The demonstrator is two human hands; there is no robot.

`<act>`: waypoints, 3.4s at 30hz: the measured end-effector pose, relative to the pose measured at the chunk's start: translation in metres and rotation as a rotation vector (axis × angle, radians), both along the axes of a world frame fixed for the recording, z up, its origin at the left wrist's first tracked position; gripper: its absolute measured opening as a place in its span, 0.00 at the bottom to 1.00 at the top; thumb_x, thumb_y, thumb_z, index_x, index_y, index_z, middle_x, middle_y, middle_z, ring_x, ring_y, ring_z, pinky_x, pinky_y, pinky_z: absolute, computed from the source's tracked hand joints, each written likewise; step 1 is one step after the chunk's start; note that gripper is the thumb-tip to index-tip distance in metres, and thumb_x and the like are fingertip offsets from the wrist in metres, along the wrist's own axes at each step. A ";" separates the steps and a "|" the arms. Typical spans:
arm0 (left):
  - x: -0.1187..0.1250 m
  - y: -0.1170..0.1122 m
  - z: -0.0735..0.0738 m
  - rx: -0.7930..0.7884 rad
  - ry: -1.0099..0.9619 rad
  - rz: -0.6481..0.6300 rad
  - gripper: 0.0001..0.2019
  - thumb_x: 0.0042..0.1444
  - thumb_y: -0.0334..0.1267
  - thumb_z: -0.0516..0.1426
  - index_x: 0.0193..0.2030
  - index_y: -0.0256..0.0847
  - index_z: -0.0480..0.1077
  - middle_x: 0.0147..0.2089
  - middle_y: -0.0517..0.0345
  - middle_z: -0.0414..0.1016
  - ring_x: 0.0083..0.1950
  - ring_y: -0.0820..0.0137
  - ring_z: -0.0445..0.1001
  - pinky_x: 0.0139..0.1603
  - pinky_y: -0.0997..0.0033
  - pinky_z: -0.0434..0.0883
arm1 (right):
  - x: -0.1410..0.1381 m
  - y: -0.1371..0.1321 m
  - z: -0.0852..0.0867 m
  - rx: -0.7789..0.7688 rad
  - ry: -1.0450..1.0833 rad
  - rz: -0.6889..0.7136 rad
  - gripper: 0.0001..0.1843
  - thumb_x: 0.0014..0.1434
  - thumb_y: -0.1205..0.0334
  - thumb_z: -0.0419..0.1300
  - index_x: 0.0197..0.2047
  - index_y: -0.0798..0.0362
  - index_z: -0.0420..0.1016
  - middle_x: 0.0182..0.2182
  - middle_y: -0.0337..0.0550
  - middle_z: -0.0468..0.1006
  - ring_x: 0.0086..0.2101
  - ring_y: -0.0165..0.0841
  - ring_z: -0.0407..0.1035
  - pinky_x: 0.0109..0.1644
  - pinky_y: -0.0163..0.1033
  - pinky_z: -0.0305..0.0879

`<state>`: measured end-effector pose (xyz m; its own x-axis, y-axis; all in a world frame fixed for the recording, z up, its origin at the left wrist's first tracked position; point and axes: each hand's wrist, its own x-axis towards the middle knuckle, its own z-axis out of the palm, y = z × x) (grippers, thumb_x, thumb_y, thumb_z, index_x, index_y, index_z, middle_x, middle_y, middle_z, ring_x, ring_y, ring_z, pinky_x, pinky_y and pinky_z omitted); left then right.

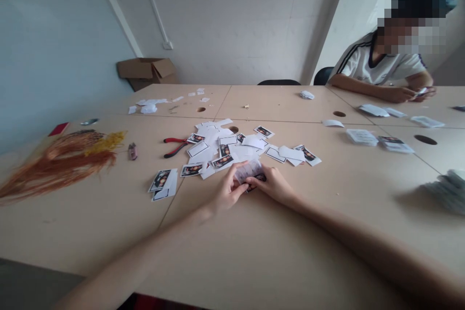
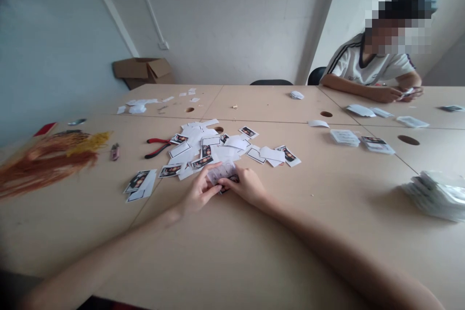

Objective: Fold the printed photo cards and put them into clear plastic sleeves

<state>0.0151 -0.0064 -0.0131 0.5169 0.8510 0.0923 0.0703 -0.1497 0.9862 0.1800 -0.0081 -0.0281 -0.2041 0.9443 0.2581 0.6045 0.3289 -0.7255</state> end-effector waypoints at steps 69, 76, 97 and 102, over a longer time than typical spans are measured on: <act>-0.003 0.000 0.021 -0.062 0.098 -0.070 0.33 0.48 0.35 0.56 0.59 0.44 0.46 0.55 0.51 0.59 0.52 0.61 0.61 0.44 0.66 0.67 | 0.005 0.003 0.003 -0.277 0.466 0.155 0.20 0.56 0.49 0.45 0.21 0.55 0.58 0.16 0.33 0.58 0.18 0.23 0.53 0.20 0.31 0.49; -0.004 0.005 0.010 -0.117 -0.017 0.026 0.29 0.48 0.33 0.55 0.57 0.44 0.50 0.54 0.52 0.61 0.53 0.62 0.63 0.49 0.64 0.65 | 0.004 0.001 0.008 -0.256 0.491 0.175 0.20 0.56 0.46 0.45 0.26 0.55 0.62 0.18 0.35 0.63 0.19 0.24 0.57 0.21 0.31 0.53; -0.002 0.008 0.003 -0.060 -0.017 -0.053 0.16 0.51 0.39 0.54 0.47 0.38 0.60 0.40 0.54 0.69 0.40 0.69 0.69 0.39 0.71 0.66 | 0.002 0.000 0.004 0.164 0.308 0.080 0.13 0.57 0.61 0.47 0.43 0.52 0.66 0.36 0.45 0.69 0.37 0.32 0.64 0.40 0.38 0.61; -0.004 0.006 -0.001 -0.027 0.103 -0.097 0.16 0.52 0.42 0.52 0.46 0.37 0.62 0.29 0.58 0.70 0.28 0.73 0.68 0.26 0.77 0.63 | -0.001 -0.009 0.008 0.127 0.214 0.252 0.09 0.57 0.61 0.48 0.41 0.52 0.63 0.32 0.43 0.70 0.31 0.30 0.65 0.35 0.35 0.61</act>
<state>0.0110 -0.0005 -0.0144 0.6027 0.7979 0.0122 0.1582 -0.1344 0.9782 0.1788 -0.0168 -0.0201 -0.3553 0.8289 0.4321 0.3311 0.5439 -0.7711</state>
